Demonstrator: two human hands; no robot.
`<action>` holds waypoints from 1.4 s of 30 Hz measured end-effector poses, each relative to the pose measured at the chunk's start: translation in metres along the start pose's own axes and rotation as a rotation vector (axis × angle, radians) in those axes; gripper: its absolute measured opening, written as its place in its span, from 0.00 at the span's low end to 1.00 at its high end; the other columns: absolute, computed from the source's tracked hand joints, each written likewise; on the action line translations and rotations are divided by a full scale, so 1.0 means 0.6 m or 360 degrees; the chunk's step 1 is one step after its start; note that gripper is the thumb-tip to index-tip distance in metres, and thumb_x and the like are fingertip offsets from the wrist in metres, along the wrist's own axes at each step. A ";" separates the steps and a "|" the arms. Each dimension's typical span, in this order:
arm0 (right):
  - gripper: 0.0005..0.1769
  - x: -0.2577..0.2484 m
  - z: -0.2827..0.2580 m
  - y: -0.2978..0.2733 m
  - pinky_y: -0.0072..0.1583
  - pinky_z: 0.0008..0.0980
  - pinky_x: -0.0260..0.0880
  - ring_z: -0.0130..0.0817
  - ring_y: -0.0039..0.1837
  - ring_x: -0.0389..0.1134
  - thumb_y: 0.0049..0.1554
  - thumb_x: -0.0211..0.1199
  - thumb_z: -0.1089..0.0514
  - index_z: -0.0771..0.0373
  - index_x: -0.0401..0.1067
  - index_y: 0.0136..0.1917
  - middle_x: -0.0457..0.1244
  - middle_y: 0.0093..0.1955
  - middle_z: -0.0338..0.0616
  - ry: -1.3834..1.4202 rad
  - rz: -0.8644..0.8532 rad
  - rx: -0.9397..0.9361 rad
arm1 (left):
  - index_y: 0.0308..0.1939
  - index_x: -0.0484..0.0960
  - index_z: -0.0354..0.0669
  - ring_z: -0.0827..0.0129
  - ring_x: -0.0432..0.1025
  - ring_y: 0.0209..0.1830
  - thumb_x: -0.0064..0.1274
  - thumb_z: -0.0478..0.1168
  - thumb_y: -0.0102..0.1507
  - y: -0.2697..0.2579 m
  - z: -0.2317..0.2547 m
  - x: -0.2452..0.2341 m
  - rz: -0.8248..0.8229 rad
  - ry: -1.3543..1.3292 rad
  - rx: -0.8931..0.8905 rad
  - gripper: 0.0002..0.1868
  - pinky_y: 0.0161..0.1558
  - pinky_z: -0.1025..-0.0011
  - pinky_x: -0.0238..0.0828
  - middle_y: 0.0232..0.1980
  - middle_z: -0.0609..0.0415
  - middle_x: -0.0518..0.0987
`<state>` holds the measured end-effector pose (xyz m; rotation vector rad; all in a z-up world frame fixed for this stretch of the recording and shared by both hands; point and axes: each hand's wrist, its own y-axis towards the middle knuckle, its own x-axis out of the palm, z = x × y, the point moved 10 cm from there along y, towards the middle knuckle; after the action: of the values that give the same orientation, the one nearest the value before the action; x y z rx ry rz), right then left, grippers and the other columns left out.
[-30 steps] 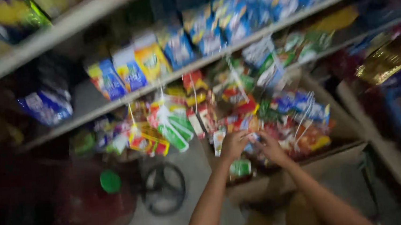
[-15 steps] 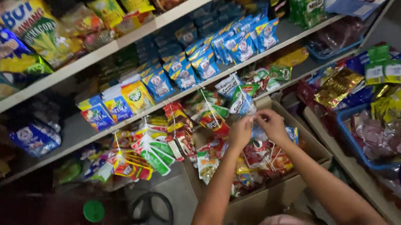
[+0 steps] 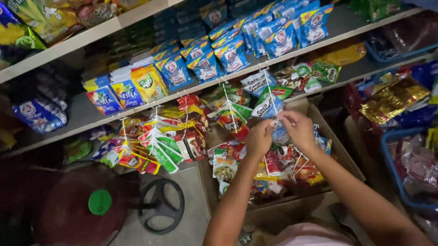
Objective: The person organizes various snack packets in a small store. They repeatedly pick up packets from a cardboard box on the floor and hang them on a wire rack attached to the shelf. The person handles multiple types of snack packets, including green, red, and yellow packages, arranging them in rows.
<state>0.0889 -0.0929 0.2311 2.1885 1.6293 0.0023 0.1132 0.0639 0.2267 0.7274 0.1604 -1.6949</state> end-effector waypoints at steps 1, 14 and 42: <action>0.09 -0.002 -0.014 0.004 0.52 0.29 0.72 0.28 0.49 0.71 0.60 0.65 0.61 0.65 0.77 0.54 0.71 0.49 0.44 0.0009 -0.0019 0.0007 | 0.52 0.83 0.45 0.46 0.78 0.47 0.47 0.46 0.70 -0.001 -0.001 -0.003 0.0008 0.0008 -0.0019 0.14 0.46 0.54 0.74 0.47 0.43 0.83; 0.09 0.003 -0.031 0.032 0.55 0.31 0.71 0.33 0.53 0.71 0.58 0.67 0.62 0.65 0.79 0.53 0.69 0.52 0.44 0.0046 -0.0374 -0.0170 | 0.47 0.85 0.46 0.51 0.79 0.38 0.48 0.40 0.67 0.016 0.083 -0.043 -0.0003 0.0105 0.0155 0.11 0.41 0.56 0.73 0.40 0.45 0.83; 0.32 0.058 0.098 0.061 0.70 0.47 0.60 0.62 0.71 0.58 0.56 0.63 0.64 0.65 0.62 0.74 0.55 0.72 0.64 -0.0491 -0.0494 -0.0318 | 0.37 0.84 0.46 0.49 0.78 0.38 0.50 0.43 0.67 0.142 0.008 0.019 0.0558 0.0495 0.0021 0.10 0.41 0.52 0.72 0.39 0.47 0.83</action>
<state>0.1475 -0.0880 0.1809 1.6771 1.6884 -0.2385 0.1890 0.0294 0.2475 0.9669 0.2243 -1.2462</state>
